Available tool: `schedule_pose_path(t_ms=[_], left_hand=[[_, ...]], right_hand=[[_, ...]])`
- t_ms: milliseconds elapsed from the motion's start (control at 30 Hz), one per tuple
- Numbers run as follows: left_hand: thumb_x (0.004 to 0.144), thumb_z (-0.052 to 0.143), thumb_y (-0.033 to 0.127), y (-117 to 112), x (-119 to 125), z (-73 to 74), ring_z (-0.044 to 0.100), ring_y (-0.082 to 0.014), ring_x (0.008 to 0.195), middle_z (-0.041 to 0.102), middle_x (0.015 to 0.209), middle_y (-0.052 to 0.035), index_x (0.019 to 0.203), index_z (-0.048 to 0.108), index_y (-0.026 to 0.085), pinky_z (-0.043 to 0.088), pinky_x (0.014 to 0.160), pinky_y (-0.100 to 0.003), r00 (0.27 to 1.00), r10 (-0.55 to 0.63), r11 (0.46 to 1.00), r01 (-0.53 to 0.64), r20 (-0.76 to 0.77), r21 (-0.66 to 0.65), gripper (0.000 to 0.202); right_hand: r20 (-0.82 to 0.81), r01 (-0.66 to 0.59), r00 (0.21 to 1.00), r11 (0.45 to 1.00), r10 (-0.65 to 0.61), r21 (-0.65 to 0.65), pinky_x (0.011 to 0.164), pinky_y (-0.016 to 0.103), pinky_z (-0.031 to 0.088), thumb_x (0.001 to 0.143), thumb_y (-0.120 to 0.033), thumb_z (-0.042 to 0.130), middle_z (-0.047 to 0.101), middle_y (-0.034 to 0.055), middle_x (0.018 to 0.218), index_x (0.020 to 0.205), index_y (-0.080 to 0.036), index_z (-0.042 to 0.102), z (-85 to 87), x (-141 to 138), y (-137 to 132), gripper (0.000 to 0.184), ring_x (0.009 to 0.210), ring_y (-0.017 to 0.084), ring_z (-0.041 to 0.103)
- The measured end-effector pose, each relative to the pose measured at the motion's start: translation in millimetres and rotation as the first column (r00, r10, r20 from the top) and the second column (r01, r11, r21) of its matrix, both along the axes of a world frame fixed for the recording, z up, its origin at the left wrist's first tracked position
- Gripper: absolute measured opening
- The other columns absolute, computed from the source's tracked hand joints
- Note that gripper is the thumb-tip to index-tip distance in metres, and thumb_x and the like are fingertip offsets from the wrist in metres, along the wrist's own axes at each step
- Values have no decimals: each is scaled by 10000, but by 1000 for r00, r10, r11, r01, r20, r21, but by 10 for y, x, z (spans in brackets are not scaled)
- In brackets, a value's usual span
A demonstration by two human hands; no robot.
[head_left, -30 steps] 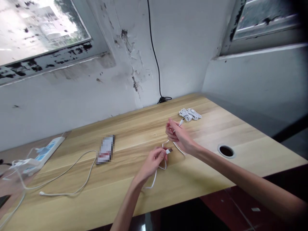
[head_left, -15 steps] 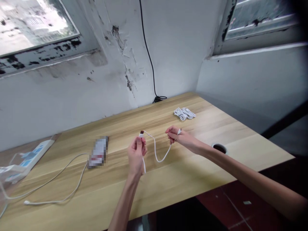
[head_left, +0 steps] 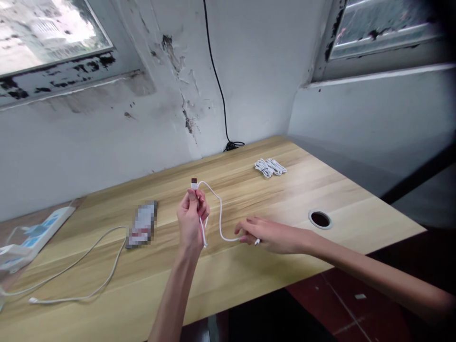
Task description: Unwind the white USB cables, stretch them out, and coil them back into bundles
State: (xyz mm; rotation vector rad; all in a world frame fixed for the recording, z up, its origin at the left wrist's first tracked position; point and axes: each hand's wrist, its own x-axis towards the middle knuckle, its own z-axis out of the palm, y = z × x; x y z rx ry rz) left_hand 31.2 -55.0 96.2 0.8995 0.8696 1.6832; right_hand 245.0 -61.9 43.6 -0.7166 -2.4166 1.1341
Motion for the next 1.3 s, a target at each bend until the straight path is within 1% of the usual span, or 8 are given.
schedule_pose_path(t_ms=[300, 433, 533, 700, 867, 1000, 1100, 1300], left_hand=[[889, 688, 333, -202, 69, 63, 250, -15, 433, 420, 687, 58, 807, 561, 143, 257, 349, -135, 964, -162, 967, 197, 209, -160, 243], [978, 552, 274, -237, 120, -74, 269, -16, 417, 422, 679, 53, 814, 548, 144, 257, 338, -150, 918, -182, 945, 262, 352, -196, 209], [1025, 441, 252, -214, 145, -173, 291, -15, 408, 427, 681, 47, 829, 545, 145, 272, 335, -154, 865, -167, 936, 290, 474, -200, 246], [1054, 330, 208, -140, 120, -233, 317, -9, 387, 429, 662, 48, 854, 540, 164, 281, 327, -143, 759, -156, 916, 350, 632, -195, 294], [1057, 303, 192, -53, -6, -259, 273, 7, 343, 430, 660, 51, 867, 546, 148, 235, 287, -141, 766, -199, 866, 429, 612, -255, 311], [1053, 328, 209, 19, -95, -273, 279, 11, 341, 438, 677, 49, 890, 555, 135, 232, 277, -128, 807, -245, 849, 446, 538, -283, 289], [1044, 361, 211, 59, -98, -240, 286, 13, 347, 453, 691, 40, 871, 555, 125, 229, 273, -124, 881, -237, 849, 393, 409, -353, 273], [1024, 423, 206, 120, -81, -233, 272, 15, 338, 466, 668, 43, 853, 544, 125, 199, 263, -112, 935, -224, 845, 327, 276, -423, 225]], right_hand=[[-68, 237, 971, 958, -228, 161, 731, 332, 392, 988, -463, 488, 571, 45, 723, 635, -181, 534, -119, -177, 99, 454, 718, 172, 485], [-270, 245, 919, 953, -286, -177, 928, 400, 419, 1035, -457, 354, 628, 72, 1010, 865, -195, 631, -60, -239, 75, 417, 1003, 220, 553], [-413, 110, 853, 884, -319, -455, 1049, 416, 389, 1009, -432, 443, 567, 76, 1296, 1196, -244, 579, -100, -303, 73, 298, 1209, 221, 529], [-533, -150, 789, 745, -306, -650, 1136, 435, 300, 891, -342, 627, 518, 63, 1428, 1417, -316, 437, -169, -421, 179, 560, 1316, 211, 479], [-500, -155, 777, 654, -382, -740, 970, 378, 392, 795, -259, 648, 661, 34, 1066, 1211, -253, 608, -138, -529, 261, 418, 995, 194, 583], [-492, -139, 783, 665, -380, -734, 758, 298, 377, 750, -165, 628, 584, -7, 868, 1093, -235, 628, -125, -560, 292, 350, 765, 143, 485], [-523, -251, 769, 579, -368, -776, 652, 286, 320, 758, -222, 610, 548, -5, 766, 1003, -200, 639, -126, -558, 317, 248, 662, 132, 414], [-552, -272, 715, 557, -429, -785, 711, 300, 364, 749, -200, 585, 588, 16, 753, 888, -183, 663, -58, -550, 297, 161, 708, 147, 489]])
